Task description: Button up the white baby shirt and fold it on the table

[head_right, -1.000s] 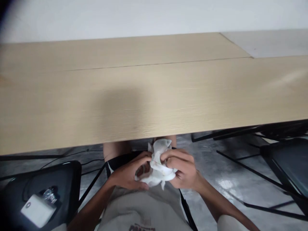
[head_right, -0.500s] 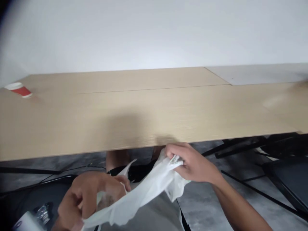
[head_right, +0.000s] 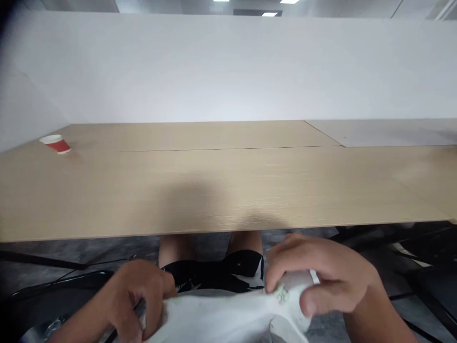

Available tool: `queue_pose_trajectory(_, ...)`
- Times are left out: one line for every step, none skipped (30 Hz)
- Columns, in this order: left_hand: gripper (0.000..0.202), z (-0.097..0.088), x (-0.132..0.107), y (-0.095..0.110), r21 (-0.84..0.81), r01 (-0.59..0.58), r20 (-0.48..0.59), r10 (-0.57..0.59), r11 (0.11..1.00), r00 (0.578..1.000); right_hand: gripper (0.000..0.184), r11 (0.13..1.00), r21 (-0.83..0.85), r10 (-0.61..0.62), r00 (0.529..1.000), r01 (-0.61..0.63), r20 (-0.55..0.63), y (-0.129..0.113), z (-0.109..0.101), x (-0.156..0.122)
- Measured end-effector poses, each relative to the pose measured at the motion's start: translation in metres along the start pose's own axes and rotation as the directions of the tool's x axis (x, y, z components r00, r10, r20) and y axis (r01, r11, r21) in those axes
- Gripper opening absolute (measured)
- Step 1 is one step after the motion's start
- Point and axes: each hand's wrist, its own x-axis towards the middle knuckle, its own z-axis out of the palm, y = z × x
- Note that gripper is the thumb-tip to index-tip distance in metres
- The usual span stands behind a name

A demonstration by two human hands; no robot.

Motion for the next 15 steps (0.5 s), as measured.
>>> queue_pose_trajectory(0.056,-0.006,-0.016,0.019,0.044,0.042,-0.190,-0.033,0.998,0.981,0.025,0.999,-0.034,0.016,1.000,-0.016,-0.002,0.001,-0.009,0.003)
queue_pose_trajectory(0.056,-0.014,-0.031,0.037,0.112,0.104,-0.327,-0.063,0.988,0.943,0.021,0.995,-0.087,0.042,0.999,-0.045,-0.033,0.003,-0.019,0.007)
queue_pose_trajectory(0.055,-0.024,-0.045,0.055,0.184,0.171,-0.455,-0.070,0.968,0.888,0.019,0.985,-0.149,0.078,0.993,-0.092,-0.093,0.006,-0.031,0.012)
queue_pose_trajectory(0.053,-0.038,-0.056,0.069,0.241,0.234,-0.605,-0.043,0.942,0.795,0.019,0.965,-0.211,0.121,0.977,-0.157,-0.176,0.010,-0.045,0.020)
queue_pose_trajectory(0.049,-0.054,-0.064,0.081,0.272,0.315,-0.739,-0.013,0.909,0.674,0.022,0.938,-0.261,0.157,0.952,-0.227,-0.263,0.017,-0.060,0.029)
queue_pose_trajectory(0.047,-0.074,-0.069,0.089,0.280,0.381,-0.832,0.025,0.881,0.554,0.028,0.906,-0.295,0.197,0.919,-0.304,-0.341,0.027,-0.075,0.040)
queue_pose_trajectory(0.047,-0.095,-0.072,0.092,0.293,0.423,-0.881,0.069,0.858,0.469,0.034,0.870,-0.310,0.240,0.879,-0.383,-0.413,0.040,-0.090,0.053)
queue_pose_trajectory(0.046,-0.119,-0.072,0.090,0.324,0.446,-0.896,0.120,0.834,0.427,0.037,0.838,-0.315,0.275,0.842,-0.446,-0.463,0.057,-0.103,0.067)
queue_pose_trajectory(0.047,-0.142,-0.072,0.084,0.341,0.472,-0.898,0.132,0.813,0.420,0.039,0.800,-0.295,0.336,0.797,-0.523,-0.502,0.078,-0.113,0.081)
queue_pose_trajectory(0.051,-0.165,-0.071,0.075,0.310,0.491,-0.897,0.079,0.814,0.435,0.039,0.755,-0.248,0.416,0.737,-0.607,-0.533,0.100,-0.121,0.094)
queue_pose_trajectory(0.059,-0.187,-0.072,0.062,0.233,0.503,-0.892,-0.023,0.832,0.451,0.038,0.729,-0.201,0.476,0.696,-0.654,-0.538,0.124,-0.126,0.106)
queue_pose_trajectory(0.066,-0.207,-0.074,0.049,0.146,0.519,-0.870,-0.140,0.842,0.472,0.036,0.729,-0.159,0.528,0.694,-0.666,-0.489,0.148,-0.129,0.116)
queue_pose_trajectory(0.069,-0.224,-0.077,0.035,0.093,0.548,-0.836,-0.234,0.831,0.496,0.037,0.745,-0.124,0.566,0.719,-0.656,-0.403,0.170,-0.129,0.123)
queue_pose_trajectory(0.069,-0.239,-0.083,0.023,0.058,0.595,-0.804,-0.316,0.801,0.503,0.038,0.735,-0.091,0.620,0.721,-0.672,-0.309,0.189,-0.128,0.127)
queue_pose_trajectory(0.067,-0.250,-0.090,0.012,0.031,0.637,-0.773,-0.386,0.770,0.503,0.041,0.722,-0.072,0.656,0.714,-0.688,-0.246,0.205,-0.127,0.129)
